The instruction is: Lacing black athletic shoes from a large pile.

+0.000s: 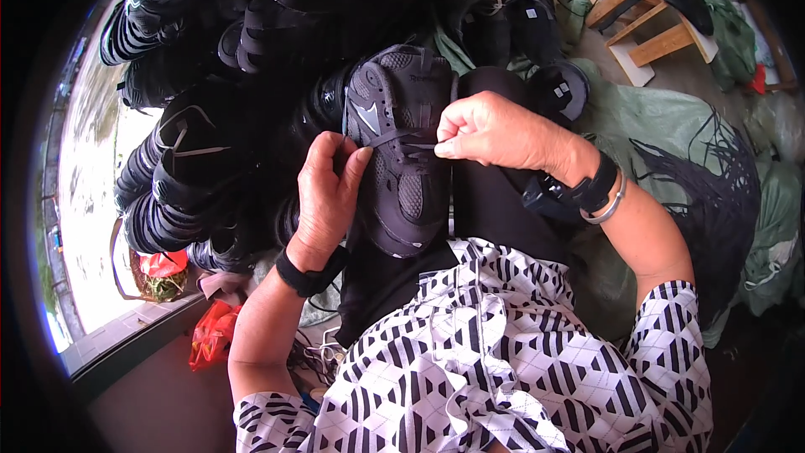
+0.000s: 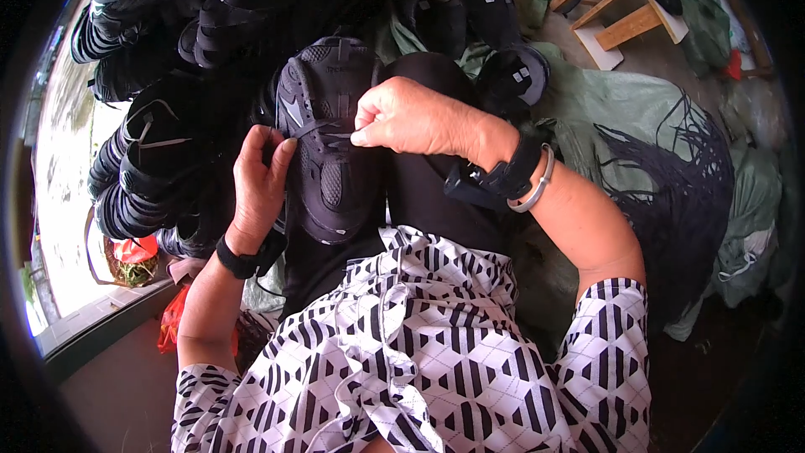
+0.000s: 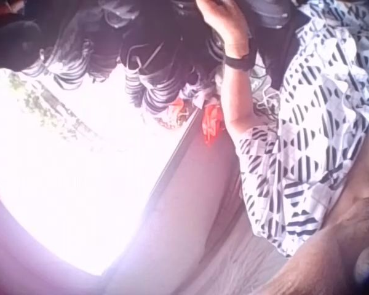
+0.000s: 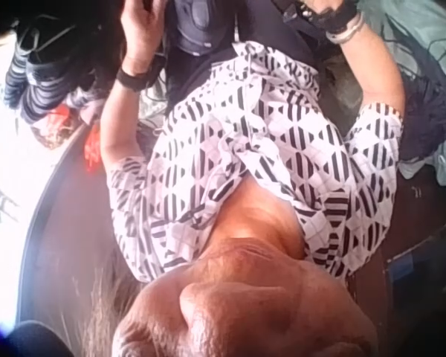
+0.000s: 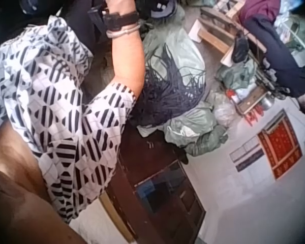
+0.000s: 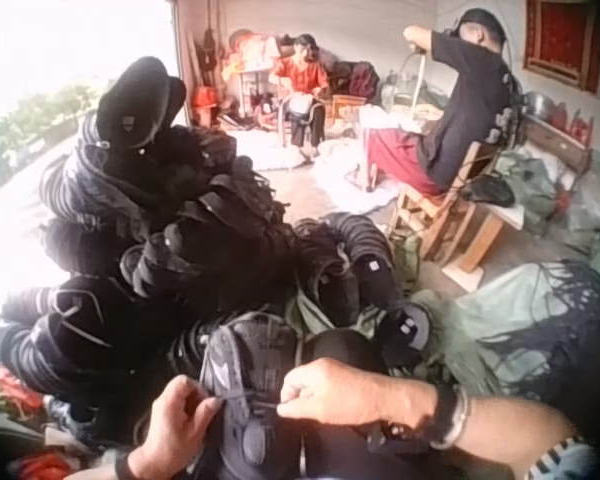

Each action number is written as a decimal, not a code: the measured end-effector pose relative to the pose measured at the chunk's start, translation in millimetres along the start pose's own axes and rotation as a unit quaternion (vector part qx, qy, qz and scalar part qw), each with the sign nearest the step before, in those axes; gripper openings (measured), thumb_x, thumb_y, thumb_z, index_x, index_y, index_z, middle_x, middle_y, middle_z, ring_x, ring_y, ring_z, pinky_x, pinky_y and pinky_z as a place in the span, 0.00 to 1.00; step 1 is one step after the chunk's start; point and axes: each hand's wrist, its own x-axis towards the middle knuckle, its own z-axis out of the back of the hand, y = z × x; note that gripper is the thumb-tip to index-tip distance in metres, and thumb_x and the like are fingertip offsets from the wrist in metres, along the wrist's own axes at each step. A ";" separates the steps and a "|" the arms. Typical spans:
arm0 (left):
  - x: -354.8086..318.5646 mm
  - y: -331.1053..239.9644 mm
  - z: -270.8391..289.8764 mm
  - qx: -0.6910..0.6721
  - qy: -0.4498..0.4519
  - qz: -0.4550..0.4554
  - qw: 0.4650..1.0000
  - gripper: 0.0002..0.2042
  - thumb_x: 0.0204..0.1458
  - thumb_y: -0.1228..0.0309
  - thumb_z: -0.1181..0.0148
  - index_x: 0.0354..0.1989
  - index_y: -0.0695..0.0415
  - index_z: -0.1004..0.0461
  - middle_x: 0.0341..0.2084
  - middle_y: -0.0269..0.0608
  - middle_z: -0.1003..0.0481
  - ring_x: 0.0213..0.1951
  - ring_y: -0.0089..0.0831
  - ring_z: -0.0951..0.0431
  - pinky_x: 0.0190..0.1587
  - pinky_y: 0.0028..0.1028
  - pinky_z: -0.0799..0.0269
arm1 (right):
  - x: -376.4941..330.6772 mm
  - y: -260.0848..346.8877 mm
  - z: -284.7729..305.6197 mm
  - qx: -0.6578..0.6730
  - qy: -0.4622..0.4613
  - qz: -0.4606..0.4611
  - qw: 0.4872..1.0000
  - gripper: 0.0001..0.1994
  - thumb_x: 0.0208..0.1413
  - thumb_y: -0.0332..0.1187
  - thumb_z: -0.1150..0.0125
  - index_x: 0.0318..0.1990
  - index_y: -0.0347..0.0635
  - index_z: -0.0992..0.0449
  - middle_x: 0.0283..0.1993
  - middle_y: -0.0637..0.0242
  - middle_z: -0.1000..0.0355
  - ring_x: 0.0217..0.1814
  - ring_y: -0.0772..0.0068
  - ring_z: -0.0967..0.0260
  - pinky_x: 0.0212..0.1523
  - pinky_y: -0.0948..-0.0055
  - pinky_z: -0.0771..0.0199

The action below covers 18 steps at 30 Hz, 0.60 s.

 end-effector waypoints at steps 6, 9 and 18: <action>-1.6 -17.2 3.3 0.062 0.000 0.037 0.997 0.09 0.50 0.73 0.39 0.31 0.61 0.34 0.21 0.38 0.32 0.25 0.24 0.34 0.30 0.23 0.33 | -5.2 4.7 -6.8 -0.102 -0.074 0.004 0.992 0.08 0.46 0.25 0.37 0.31 0.35 0.31 0.24 0.66 0.31 0.26 0.80 0.35 0.29 0.76 0.33; -0.3 -12.6 7.4 0.047 -0.022 -0.035 0.998 0.08 0.51 0.73 0.39 0.32 0.61 0.34 0.20 0.37 0.33 0.24 0.23 0.35 0.29 0.23 0.34 | 0.2 -7.1 -16.2 -0.069 -0.185 0.074 0.978 0.07 0.47 0.23 0.39 0.31 0.34 0.31 0.24 0.65 0.30 0.27 0.79 0.33 0.31 0.76 0.32; 7.3 -6.7 13.0 0.019 0.001 -0.032 0.999 0.06 0.52 0.75 0.41 0.33 0.61 0.33 0.21 0.30 0.34 0.24 0.16 0.37 0.29 0.18 0.38 | -2.9 -13.1 -16.3 -0.004 -0.158 0.060 0.986 0.05 0.51 0.25 0.41 0.33 0.35 0.29 0.23 0.69 0.30 0.21 0.82 0.33 0.22 0.82 0.32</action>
